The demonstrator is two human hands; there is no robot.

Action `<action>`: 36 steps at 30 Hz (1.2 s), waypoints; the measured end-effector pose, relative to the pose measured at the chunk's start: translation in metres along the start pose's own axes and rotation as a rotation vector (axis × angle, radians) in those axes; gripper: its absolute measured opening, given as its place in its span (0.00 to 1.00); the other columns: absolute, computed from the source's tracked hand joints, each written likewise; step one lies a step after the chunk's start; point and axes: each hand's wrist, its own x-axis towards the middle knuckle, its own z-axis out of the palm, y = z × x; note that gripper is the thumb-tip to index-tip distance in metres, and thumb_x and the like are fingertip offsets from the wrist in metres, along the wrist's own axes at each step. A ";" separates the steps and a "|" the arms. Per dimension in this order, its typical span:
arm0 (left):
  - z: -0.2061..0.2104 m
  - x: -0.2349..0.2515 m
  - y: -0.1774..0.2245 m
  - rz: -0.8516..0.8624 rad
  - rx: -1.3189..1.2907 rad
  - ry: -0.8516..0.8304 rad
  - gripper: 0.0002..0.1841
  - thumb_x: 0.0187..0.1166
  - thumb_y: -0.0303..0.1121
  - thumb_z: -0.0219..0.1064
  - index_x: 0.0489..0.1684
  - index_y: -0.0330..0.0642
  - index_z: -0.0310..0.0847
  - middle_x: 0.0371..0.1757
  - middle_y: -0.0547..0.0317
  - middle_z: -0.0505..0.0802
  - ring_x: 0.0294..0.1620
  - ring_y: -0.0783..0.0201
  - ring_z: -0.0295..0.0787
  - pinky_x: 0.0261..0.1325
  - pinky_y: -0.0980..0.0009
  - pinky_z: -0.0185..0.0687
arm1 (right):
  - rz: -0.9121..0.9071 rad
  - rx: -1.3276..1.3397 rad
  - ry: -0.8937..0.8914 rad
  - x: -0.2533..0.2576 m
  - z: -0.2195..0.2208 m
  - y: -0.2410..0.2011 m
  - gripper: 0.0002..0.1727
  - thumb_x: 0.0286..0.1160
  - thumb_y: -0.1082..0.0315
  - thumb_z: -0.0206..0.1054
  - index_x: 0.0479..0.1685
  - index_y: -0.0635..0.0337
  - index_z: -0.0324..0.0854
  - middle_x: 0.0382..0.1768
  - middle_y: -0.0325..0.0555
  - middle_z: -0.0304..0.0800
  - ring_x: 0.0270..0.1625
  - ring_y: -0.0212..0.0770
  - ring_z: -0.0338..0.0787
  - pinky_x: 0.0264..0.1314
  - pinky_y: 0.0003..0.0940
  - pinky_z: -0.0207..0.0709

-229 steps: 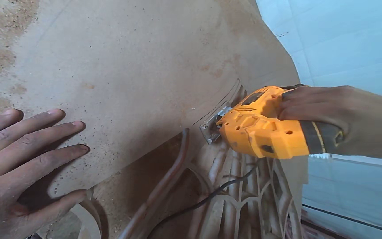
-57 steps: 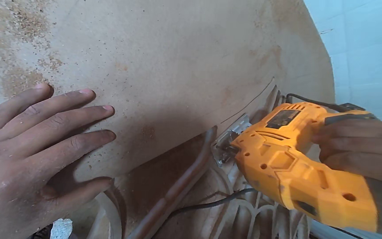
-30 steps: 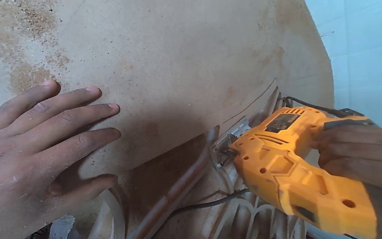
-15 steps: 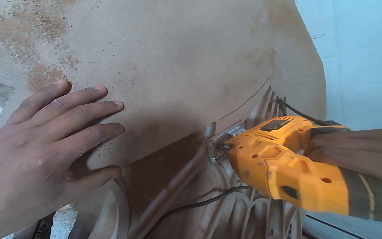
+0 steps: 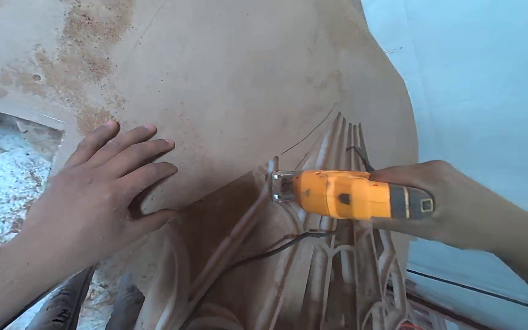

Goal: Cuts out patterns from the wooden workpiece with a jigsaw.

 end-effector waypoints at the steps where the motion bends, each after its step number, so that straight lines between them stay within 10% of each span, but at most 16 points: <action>1: -0.001 0.000 0.001 -0.005 0.002 -0.007 0.31 0.65 0.69 0.71 0.62 0.62 0.90 0.83 0.66 0.81 0.91 0.53 0.63 0.95 0.38 0.48 | 0.028 0.013 0.002 0.000 0.001 -0.003 0.28 0.51 0.23 0.72 0.38 0.33 0.88 0.28 0.13 0.87 0.32 0.13 0.85 0.31 0.18 0.82; 26: -0.020 0.012 -0.022 0.037 -0.259 -0.154 0.17 0.75 0.60 0.67 0.54 0.69 0.92 0.75 0.72 0.87 0.90 0.52 0.65 0.91 0.31 0.46 | 0.852 0.423 0.072 -0.013 0.013 -0.083 0.23 0.48 0.28 0.78 0.29 0.32 0.90 0.25 0.25 0.92 0.29 0.27 0.91 0.31 0.35 0.89; 36: -0.068 0.094 -0.103 0.178 -0.501 -0.307 0.15 0.79 0.52 0.67 0.56 0.62 0.91 0.76 0.71 0.87 0.87 0.58 0.71 0.87 0.46 0.69 | 1.207 0.644 0.180 0.006 0.007 -0.125 0.24 0.52 0.36 0.83 0.31 0.44 0.90 0.24 0.36 0.92 0.26 0.37 0.92 0.33 0.44 0.90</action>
